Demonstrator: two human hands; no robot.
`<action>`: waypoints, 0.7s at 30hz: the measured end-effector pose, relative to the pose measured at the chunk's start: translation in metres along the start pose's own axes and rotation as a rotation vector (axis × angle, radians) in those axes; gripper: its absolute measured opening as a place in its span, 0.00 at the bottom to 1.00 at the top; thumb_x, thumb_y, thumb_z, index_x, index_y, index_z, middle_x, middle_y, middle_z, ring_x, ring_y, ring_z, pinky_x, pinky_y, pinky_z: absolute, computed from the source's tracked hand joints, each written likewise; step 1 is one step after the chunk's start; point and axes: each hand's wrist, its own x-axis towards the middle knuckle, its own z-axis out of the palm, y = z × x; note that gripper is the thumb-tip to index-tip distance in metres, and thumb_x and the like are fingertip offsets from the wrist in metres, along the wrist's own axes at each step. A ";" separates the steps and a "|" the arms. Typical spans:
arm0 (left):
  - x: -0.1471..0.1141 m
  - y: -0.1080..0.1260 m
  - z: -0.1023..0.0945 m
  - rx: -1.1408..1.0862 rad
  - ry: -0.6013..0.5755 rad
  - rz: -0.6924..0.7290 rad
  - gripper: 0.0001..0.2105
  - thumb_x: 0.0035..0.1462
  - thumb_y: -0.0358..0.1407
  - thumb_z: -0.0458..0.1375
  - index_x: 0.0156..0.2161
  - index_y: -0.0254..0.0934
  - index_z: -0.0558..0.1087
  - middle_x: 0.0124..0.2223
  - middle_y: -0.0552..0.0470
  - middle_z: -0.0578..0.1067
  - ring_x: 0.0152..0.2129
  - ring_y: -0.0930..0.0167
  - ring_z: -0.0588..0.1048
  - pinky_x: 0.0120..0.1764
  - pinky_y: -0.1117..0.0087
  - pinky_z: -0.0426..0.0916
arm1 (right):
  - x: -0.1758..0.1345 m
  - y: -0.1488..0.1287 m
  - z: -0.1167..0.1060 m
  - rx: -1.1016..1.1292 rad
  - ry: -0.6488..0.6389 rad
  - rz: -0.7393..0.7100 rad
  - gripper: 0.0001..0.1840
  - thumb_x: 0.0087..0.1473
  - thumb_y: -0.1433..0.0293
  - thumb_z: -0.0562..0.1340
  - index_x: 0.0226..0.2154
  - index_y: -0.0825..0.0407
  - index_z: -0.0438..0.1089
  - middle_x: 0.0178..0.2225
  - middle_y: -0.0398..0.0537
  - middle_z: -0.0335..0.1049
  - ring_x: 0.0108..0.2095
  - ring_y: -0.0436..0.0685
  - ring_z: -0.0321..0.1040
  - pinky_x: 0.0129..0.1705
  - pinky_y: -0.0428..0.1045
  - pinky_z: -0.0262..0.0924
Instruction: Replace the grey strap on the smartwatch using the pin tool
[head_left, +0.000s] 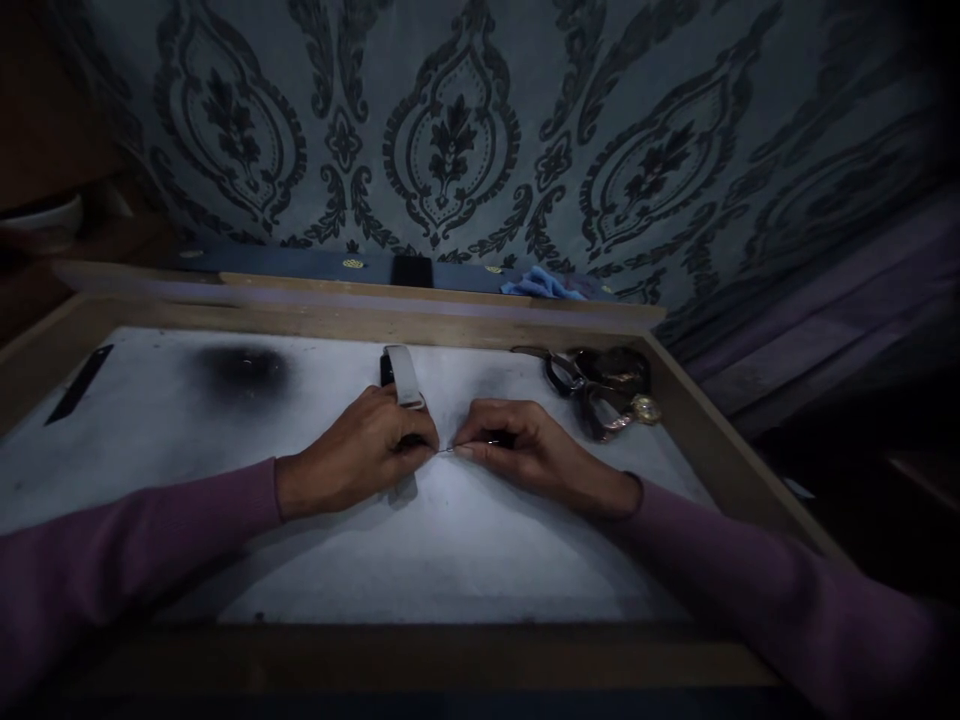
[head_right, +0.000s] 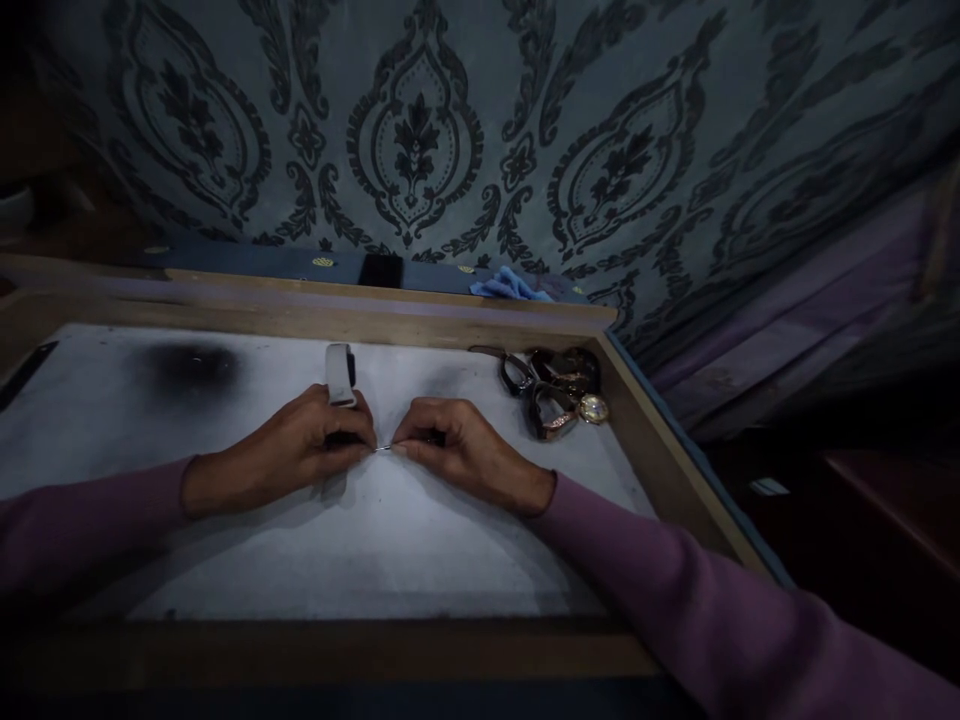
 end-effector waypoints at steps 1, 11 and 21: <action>0.000 0.000 0.001 0.013 -0.003 -0.005 0.07 0.60 0.26 0.56 0.33 0.36 0.76 0.33 0.54 0.76 0.30 0.71 0.72 0.42 0.64 0.64 | 0.000 0.000 0.000 0.002 -0.003 0.000 0.16 0.60 0.59 0.62 0.29 0.55 0.73 0.28 0.46 0.70 0.29 0.51 0.67 0.30 0.47 0.60; -0.006 -0.003 0.013 0.129 0.040 0.029 0.08 0.63 0.27 0.49 0.33 0.35 0.68 0.35 0.50 0.72 0.36 0.65 0.68 0.41 0.62 0.61 | -0.001 0.006 0.007 0.009 0.064 -0.008 0.14 0.59 0.62 0.63 0.28 0.55 0.73 0.26 0.45 0.68 0.27 0.51 0.63 0.29 0.47 0.58; -0.002 0.001 0.011 0.064 0.069 -0.089 0.06 0.60 0.26 0.54 0.34 0.36 0.72 0.34 0.53 0.74 0.35 0.67 0.70 0.41 0.65 0.61 | 0.004 -0.003 0.013 0.311 0.213 0.217 0.15 0.47 0.58 0.70 0.25 0.53 0.73 0.23 0.43 0.70 0.26 0.50 0.63 0.28 0.46 0.58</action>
